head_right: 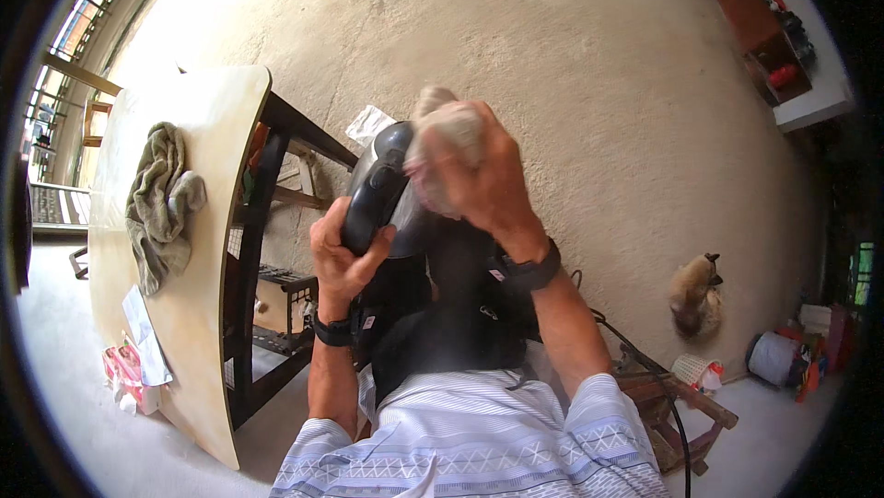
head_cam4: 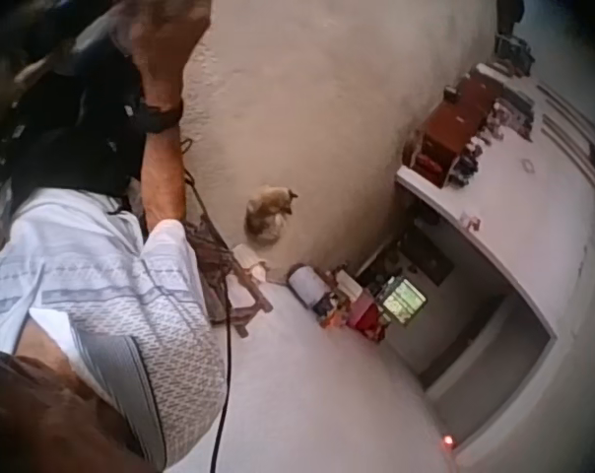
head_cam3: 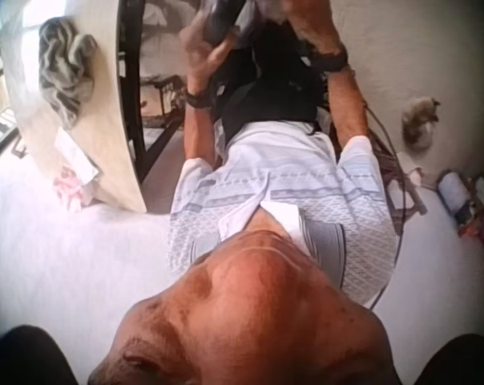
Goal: Wiping and cleaning the exterior surface of an electric kettle with a cloth.
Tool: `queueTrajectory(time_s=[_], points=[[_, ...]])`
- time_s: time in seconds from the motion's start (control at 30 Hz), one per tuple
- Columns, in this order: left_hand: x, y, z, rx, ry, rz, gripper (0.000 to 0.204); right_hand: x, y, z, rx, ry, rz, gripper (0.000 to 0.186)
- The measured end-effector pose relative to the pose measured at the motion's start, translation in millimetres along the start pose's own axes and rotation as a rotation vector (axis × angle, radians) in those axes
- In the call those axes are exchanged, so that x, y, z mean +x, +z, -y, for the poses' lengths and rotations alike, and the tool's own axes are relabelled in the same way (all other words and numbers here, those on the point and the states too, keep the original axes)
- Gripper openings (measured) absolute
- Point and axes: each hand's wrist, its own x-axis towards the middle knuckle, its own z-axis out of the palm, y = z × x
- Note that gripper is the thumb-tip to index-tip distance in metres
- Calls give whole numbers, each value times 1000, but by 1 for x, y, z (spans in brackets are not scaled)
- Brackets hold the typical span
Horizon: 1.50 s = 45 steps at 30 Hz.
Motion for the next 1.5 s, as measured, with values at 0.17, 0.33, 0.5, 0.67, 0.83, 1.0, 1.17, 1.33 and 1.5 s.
queueTrajectory(time_s=[0.17, 0.33, 0.5, 0.67, 0.83, 1.0, 1.17, 1.33, 1.5], points=[[-4, 3, 2, -1, 56, 90, 30, 17, 19, -23, -366, -432, 152, 42], [-5, 10, 9, -74, 138, 139, 37, 20, 8, -28, -283, -120, 227, 35], [-5, 12, 11, -32, 126, 152, 35, 32, 9, -14, -374, -56, 167, 38], [-13, 13, 8, 14, 116, 110, 36, 54, 8, -20, -489, -27, 151, 46], [-36, -1, 10, 5, 110, 38, 33, 59, 11, -30, -579, 69, 127, 55], [-55, -11, 7, -28, -143, -32, 32, 23, 6, -65, -119, 83, -95, 58], [-57, -19, 4, 1, -124, 13, 34, -37, -12, 9, 101, 204, 150, 47], [-50, -11, -5, -25, -34, 85, 36, -50, 3, -1, -396, -564, 419, 39], [-52, -1, -1, 25, 76, 105, 35, -47, 21, -10, -520, -488, 399, 38]])
